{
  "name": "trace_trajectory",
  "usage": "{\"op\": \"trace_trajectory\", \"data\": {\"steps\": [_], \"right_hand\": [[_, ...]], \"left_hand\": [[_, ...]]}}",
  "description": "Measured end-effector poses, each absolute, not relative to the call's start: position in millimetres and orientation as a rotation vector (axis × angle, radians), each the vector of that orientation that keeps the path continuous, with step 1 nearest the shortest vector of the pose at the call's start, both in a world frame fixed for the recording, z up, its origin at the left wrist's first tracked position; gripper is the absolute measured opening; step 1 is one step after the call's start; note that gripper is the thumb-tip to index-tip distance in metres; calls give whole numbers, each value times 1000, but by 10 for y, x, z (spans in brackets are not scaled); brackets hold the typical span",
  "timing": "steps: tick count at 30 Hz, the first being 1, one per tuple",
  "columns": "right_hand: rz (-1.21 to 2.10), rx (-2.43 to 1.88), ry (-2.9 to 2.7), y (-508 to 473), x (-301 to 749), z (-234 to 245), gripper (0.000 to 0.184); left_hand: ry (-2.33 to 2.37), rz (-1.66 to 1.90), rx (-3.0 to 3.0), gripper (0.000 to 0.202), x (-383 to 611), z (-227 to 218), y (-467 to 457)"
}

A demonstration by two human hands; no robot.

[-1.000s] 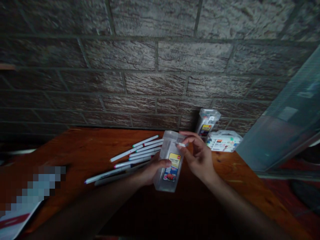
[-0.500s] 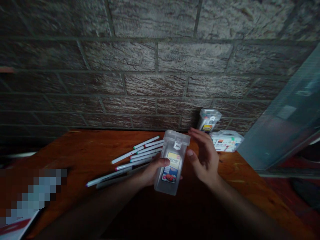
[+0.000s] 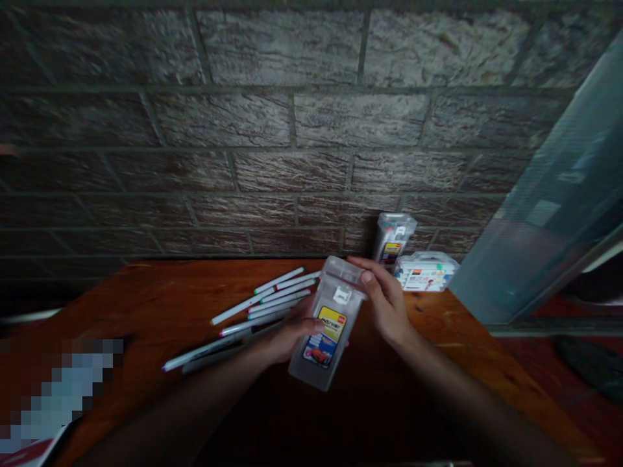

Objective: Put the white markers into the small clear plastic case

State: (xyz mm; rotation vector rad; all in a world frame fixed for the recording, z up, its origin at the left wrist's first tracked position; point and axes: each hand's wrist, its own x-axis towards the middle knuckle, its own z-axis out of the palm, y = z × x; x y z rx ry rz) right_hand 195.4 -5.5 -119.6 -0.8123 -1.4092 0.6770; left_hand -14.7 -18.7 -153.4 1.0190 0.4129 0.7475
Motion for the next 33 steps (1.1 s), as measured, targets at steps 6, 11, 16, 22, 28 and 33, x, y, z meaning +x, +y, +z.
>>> {"op": "trace_trajectory", "data": {"steps": [6, 11, 16, 22, 28, 33], "right_hand": [[735, -853, -1266, 43, 2016, -1267, 60], [798, -871, -1185, 53, 2000, -1196, 65], [836, -900, -1144, 42, 1967, -1140, 50], [839, -886, -1121, 42, 1972, -1133, 41], [858, -871, -1103, 26, 1959, -1120, 41], [870, -842, -1076, 40, 1957, -1125, 42]], "left_hand": [[330, 699, 1159, 66, -156, -1475, -213], [316, 639, 1209, 70, -200, -1429, -222], [271, 646, 1257, 74, -225, -1397, -214], [254, 669, 1275, 72, -217, -1386, -200], [279, 654, 1292, 78, -211, -1333, -225], [317, 663, 1260, 69, -198, -1255, -249]]}}
